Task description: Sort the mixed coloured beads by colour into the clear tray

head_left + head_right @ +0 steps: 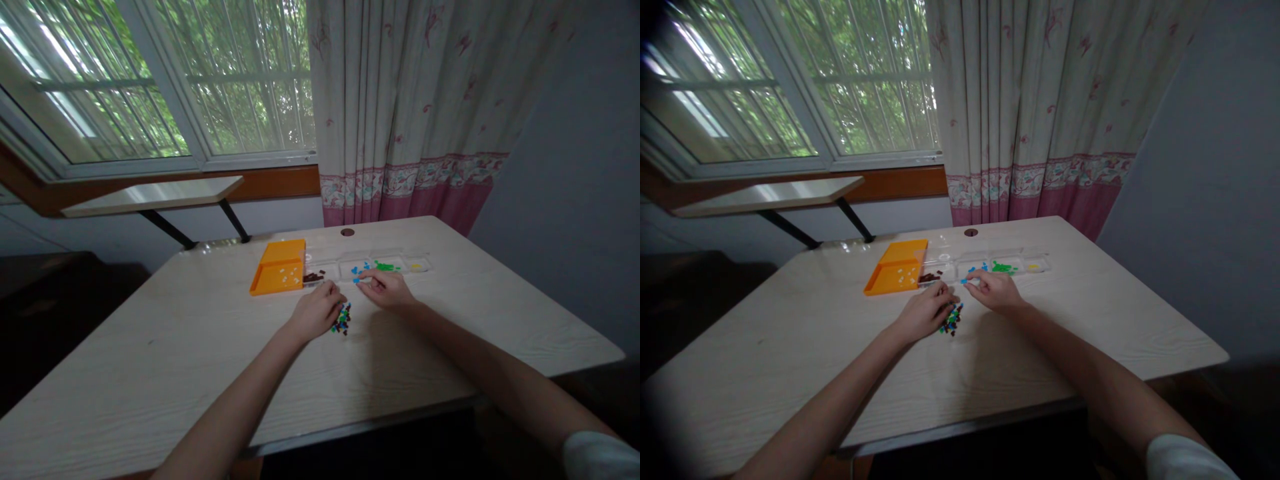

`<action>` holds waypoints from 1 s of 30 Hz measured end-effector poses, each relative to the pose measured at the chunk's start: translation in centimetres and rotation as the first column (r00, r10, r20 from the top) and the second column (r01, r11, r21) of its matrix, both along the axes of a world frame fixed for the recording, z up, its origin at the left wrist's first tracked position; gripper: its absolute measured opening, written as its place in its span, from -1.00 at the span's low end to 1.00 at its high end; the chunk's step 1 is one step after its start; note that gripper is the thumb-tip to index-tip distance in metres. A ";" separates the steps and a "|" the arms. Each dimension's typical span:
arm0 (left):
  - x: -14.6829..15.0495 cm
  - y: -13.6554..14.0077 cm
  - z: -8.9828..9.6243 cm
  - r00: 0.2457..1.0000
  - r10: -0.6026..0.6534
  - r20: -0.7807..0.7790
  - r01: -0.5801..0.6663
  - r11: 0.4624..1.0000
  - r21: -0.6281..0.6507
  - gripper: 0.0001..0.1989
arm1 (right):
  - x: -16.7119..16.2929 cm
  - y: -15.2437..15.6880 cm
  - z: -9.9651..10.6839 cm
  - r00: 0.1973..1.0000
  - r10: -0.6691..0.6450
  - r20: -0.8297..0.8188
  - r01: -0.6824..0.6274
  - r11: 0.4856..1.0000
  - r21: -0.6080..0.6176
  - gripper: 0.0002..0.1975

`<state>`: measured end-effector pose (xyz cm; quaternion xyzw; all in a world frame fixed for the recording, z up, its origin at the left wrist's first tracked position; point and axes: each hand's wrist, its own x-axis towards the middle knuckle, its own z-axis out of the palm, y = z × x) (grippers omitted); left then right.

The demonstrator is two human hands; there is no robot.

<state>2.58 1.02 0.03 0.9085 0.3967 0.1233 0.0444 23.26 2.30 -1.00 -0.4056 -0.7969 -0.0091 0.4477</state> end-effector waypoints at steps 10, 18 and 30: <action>-0.1 0.1 -0.1 0.999 -0.027 0.028 0.027 0.999 -0.025 -0.77 | 0.5 0.9 -0.2 0.977 -0.194 -0.083 0.188 0.979 -0.080 -0.74; 0.0 0.2 -0.1 0.998 -0.043 0.038 0.045 0.998 -0.038 -0.75 | 1.4 2.5 -0.8 0.948 -0.316 -0.028 0.304 0.931 -0.201 -0.71; 0.1 -0.1 0.0 0.994 -0.102 0.041 0.104 0.994 -0.034 -0.78 | 0.5 1.3 -0.4 0.991 -0.126 0.036 0.131 0.965 -0.229 -0.78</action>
